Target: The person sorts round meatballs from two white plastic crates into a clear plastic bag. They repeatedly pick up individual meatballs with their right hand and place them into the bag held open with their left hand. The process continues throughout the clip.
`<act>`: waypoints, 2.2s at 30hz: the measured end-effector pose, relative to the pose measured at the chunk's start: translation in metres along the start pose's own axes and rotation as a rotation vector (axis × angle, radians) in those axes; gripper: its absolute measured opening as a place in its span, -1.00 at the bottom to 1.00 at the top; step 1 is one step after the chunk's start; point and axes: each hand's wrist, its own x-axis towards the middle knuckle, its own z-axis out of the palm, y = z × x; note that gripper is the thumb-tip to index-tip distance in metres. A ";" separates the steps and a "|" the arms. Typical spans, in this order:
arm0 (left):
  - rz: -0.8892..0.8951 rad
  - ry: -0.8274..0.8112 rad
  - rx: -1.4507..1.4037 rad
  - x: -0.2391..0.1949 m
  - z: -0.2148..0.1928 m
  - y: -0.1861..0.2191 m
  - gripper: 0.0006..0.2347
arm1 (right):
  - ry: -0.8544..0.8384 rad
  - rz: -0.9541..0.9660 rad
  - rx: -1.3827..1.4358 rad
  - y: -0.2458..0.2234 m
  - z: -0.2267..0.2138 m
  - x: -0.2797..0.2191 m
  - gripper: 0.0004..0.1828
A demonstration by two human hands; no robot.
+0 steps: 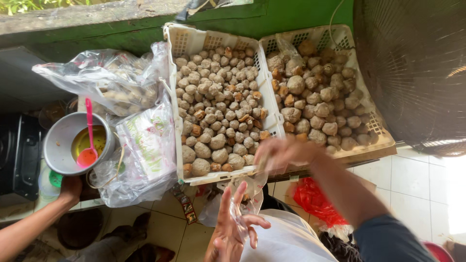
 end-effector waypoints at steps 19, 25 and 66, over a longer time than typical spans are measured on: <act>0.045 0.045 0.055 -0.019 -0.032 -0.004 -0.05 | 0.878 0.419 -1.038 -0.060 -0.073 0.001 -0.74; -0.035 0.049 0.215 -0.018 -0.031 -0.001 -0.08 | 0.793 0.444 -1.206 0.028 -0.032 0.013 -0.87; -0.105 -0.024 0.374 0.012 -0.064 -0.014 -0.09 | 0.472 0.705 -1.837 -0.006 -0.137 0.031 -0.12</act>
